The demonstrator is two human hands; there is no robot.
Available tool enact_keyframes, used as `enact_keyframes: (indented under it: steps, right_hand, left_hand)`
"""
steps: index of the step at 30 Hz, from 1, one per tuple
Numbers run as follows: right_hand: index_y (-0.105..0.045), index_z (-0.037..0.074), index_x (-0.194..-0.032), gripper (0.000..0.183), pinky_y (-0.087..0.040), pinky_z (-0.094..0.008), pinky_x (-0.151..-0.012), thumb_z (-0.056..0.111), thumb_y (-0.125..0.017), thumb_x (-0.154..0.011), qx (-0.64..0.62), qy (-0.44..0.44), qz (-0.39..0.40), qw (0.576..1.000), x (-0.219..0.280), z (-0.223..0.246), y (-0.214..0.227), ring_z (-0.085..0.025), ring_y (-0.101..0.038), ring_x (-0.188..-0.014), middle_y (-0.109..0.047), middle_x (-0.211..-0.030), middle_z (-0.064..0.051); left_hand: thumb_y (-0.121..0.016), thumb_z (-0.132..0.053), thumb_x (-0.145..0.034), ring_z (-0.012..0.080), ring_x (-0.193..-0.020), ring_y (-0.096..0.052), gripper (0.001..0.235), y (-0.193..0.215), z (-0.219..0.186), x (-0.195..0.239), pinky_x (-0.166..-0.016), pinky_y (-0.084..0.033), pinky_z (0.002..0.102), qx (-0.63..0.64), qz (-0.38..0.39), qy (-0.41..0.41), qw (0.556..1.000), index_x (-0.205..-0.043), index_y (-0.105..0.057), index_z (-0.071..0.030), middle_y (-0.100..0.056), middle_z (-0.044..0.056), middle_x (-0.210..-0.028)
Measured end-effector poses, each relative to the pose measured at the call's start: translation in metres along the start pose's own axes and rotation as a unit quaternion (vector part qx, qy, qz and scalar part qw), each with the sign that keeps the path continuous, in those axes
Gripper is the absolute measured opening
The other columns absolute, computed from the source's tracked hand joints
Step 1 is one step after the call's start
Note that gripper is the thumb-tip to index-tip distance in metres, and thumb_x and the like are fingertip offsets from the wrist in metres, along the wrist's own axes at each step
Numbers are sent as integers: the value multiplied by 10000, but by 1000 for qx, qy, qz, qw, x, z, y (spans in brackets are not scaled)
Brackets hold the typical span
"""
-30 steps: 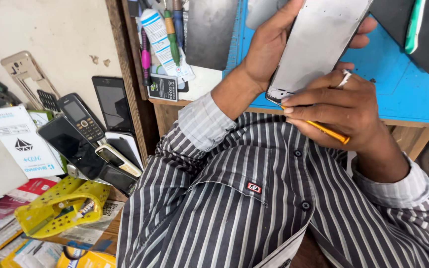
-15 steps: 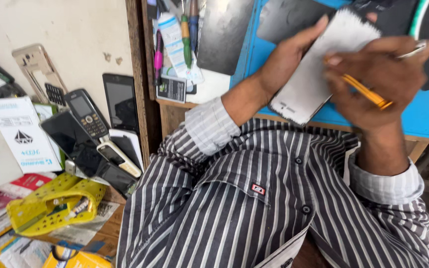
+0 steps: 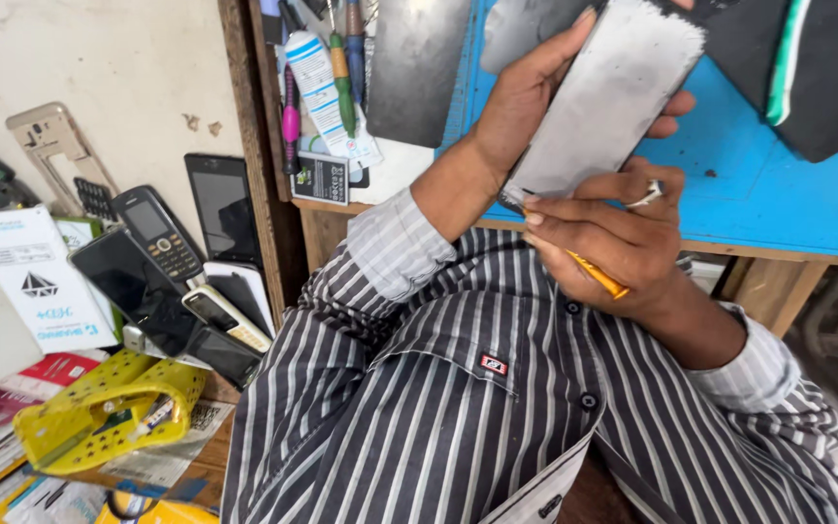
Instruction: The person scrapes adhesive residue from the edges of a white smartphone frame using a small metal tool, then brushes the surface with a toothbrush. The person repeats scraping and brushing along the frame edges and corners.
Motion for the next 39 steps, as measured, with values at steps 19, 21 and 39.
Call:
enact_keyframes:
  steps: [19,21,39]
  right_hand:
    - [-797,133,-949,137,-297,-415,-985,198,-893,-876,-77,-44,18,996,20,-12,-5,-170,-677,-904,-795,-927,9]
    - [-806,136,-957,111,-284,-411,-1034,208,-870,-900,-89,-56,9,994,16,-23,1,-165,-683,-912,-778,-904,25]
    - [-632,-1,-1083,152,-523,-326,-674,22,-782,-1082,89,-5,-177,980,-21,-76,40,-244,-728,-859,-757,-1038,-133]
  left_hand:
    - [-308,-537,-1129,374,-1194,-680,698,19,18,-2,-1006,-605,465,41,-23,52,998,-1550,-421,9,-584,340,-1397]
    - [-325,-518,-1135,363,-1191,-683,674,21,19,-1,-1021,-599,452,20,-49,37,998,-1537,-425,13,-595,320,-1407]
    - [-399,-410,-1239,185,-1257,-589,488,51,41,8,-1121,-467,335,-34,-195,-97,975,-1415,-545,21,-630,121,-1315]
Point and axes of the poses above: each hand's wrist, its own x-axis away from the middle knuckle, its own y-axis out of the back of the hand, z = x × y, the point moved 6 cm from there along -x, towards the middle knuckle
